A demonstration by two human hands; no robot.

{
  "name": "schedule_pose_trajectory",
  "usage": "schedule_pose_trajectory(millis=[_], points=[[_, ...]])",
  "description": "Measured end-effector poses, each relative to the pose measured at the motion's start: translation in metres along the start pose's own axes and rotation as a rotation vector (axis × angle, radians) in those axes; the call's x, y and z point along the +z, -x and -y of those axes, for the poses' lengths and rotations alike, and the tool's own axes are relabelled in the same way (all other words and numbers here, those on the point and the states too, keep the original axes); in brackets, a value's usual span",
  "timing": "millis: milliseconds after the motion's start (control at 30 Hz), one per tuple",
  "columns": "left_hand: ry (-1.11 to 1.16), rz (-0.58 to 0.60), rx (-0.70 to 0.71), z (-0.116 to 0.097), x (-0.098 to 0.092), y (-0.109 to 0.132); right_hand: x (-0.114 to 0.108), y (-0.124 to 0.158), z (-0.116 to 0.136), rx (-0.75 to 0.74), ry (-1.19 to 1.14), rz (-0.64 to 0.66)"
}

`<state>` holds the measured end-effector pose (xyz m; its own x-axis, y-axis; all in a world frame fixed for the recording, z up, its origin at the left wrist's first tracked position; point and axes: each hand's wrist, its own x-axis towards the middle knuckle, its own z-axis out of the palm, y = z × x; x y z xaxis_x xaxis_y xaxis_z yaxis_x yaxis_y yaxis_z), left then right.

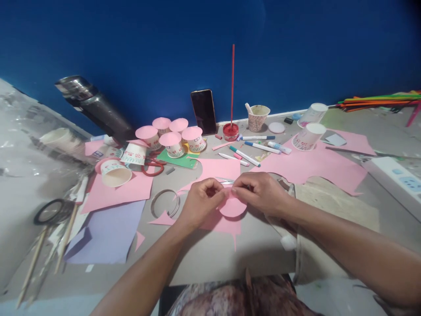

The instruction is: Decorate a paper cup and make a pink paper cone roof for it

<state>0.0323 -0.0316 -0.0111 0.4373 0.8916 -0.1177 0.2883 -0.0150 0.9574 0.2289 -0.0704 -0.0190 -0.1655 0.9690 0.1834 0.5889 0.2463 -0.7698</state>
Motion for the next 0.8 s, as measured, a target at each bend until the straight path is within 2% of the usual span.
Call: schedule_pose_trajectory(millis=[267,367,500,567,700,800], points=[[0.009,0.036,-0.002,-0.001,-0.002,-0.001,-0.001,0.000,0.000,0.063,-0.021,0.036],[0.034,0.021,-0.050,0.002,-0.005,-0.003,-0.006,-0.001,0.002,0.149,-0.112,0.094],[0.121,0.025,-0.100,0.006,-0.008,-0.005,-0.016,-0.005,0.003,0.261,-0.220,0.055],[0.125,0.021,-0.108,0.007,-0.009,-0.006,-0.020,-0.007,0.002,0.297,-0.242,0.081],[0.086,-0.012,-0.089,0.008,-0.007,-0.006,-0.019,-0.009,0.001,0.333,-0.196,0.161],[0.061,-0.027,-0.065,0.007,-0.006,-0.005,-0.016,-0.008,0.002,0.300,-0.112,0.149]])
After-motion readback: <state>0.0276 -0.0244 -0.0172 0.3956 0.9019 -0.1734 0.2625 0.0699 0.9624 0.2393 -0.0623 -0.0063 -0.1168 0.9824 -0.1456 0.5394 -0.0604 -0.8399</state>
